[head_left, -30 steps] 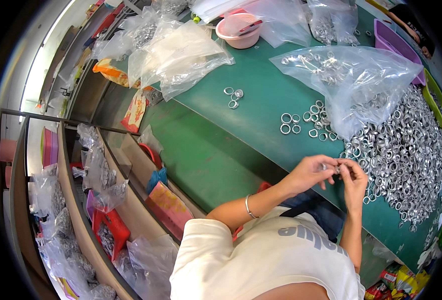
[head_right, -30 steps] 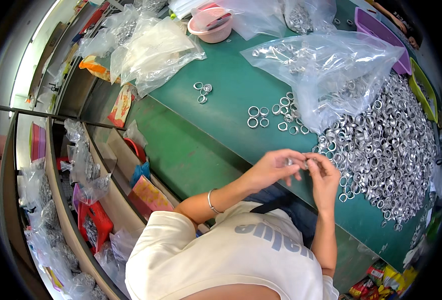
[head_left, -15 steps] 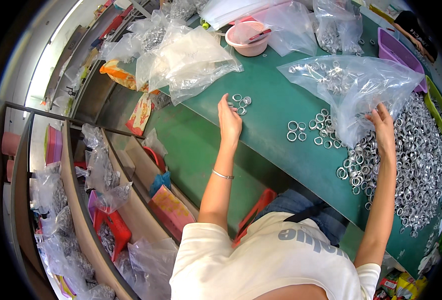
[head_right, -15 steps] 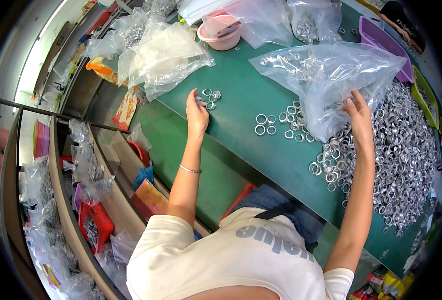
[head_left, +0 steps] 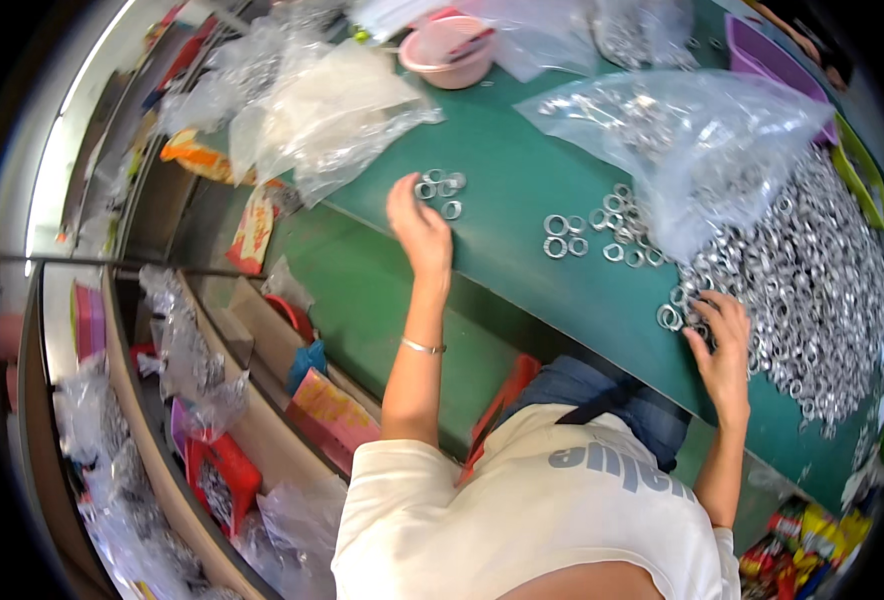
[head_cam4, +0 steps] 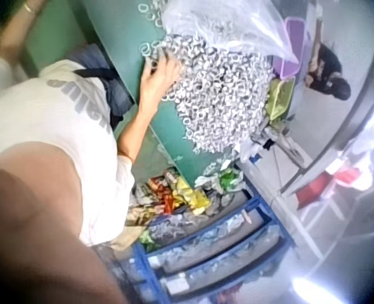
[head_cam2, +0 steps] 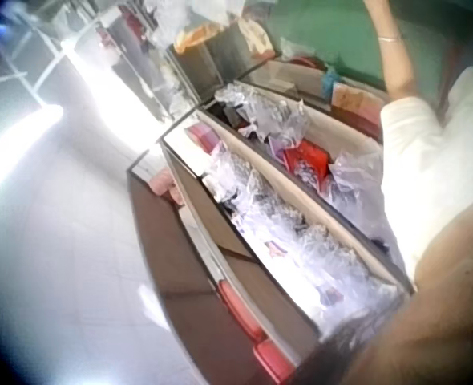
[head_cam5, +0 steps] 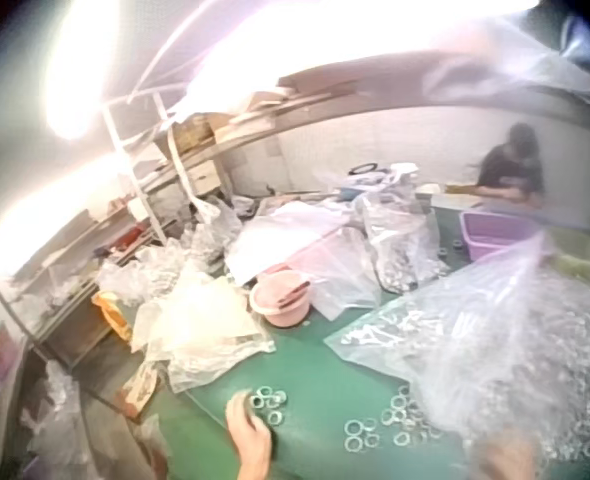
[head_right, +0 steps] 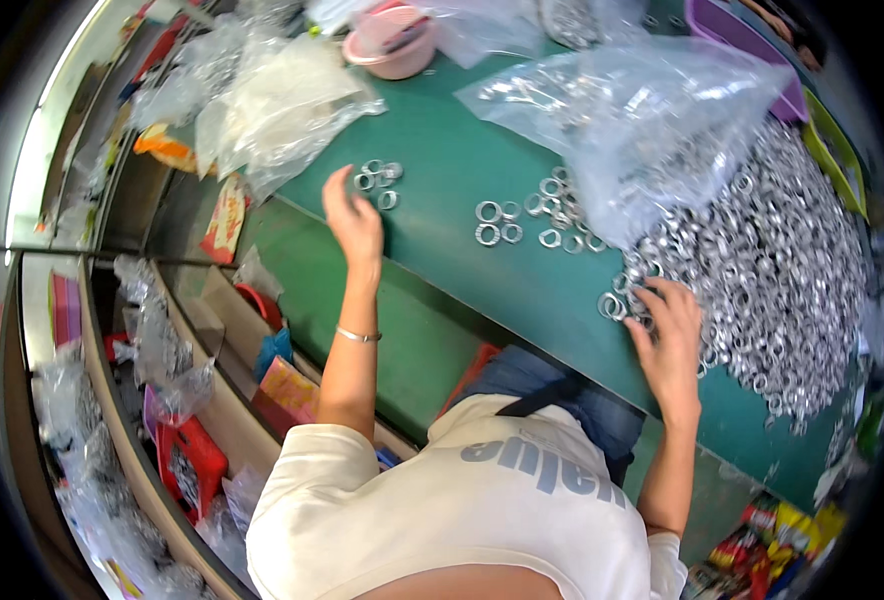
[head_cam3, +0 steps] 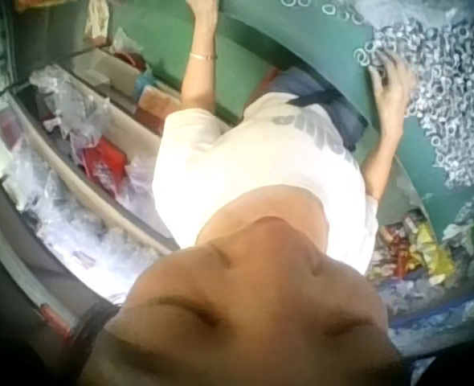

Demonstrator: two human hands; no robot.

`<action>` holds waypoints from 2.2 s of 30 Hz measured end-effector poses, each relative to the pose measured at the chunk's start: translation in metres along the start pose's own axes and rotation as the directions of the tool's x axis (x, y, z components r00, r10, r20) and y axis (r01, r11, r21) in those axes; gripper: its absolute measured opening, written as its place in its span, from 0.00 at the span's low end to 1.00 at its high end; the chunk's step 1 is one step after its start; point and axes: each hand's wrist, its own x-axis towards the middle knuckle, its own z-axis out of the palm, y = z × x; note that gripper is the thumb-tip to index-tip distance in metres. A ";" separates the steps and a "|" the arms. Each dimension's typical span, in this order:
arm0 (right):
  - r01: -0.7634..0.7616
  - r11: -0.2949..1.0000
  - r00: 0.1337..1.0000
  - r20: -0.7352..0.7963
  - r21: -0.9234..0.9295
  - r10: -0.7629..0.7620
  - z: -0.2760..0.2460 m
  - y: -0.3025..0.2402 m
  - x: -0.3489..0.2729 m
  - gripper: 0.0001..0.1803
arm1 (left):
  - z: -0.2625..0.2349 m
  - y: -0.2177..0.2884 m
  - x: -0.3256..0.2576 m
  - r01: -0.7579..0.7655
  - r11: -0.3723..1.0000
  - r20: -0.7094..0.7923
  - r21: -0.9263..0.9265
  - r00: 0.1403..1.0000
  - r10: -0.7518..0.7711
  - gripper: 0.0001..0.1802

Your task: The person sorts metal rings on a desk, picking them up from a pile and placing them into a plastic bag by hand.

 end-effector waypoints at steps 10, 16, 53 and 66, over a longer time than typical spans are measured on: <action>-0.004 0.997 0.995 -0.104 -0.078 -0.004 0.056 -0.017 0.031 0.21 | 0.050 0.162 -0.085 -0.171 0.964 0.608 -0.205 0.750 0.262 0.16; 0.020 0.986 0.996 -0.078 -0.166 -0.034 0.059 -0.008 0.027 0.16 | 0.061 0.161 -0.089 -0.094 0.968 0.616 -0.233 0.756 0.222 0.15; -0.015 0.997 0.952 -0.307 -0.069 -0.007 0.045 -0.010 0.027 0.06 | 0.047 0.144 -0.075 -0.129 0.947 0.532 -0.295 0.801 0.275 0.12; 0.027 0.994 0.981 -0.192 0.105 -0.006 0.048 -0.016 0.015 0.16 | 0.013 0.097 -0.041 0.167 0.944 0.496 -0.284 0.869 -0.005 0.13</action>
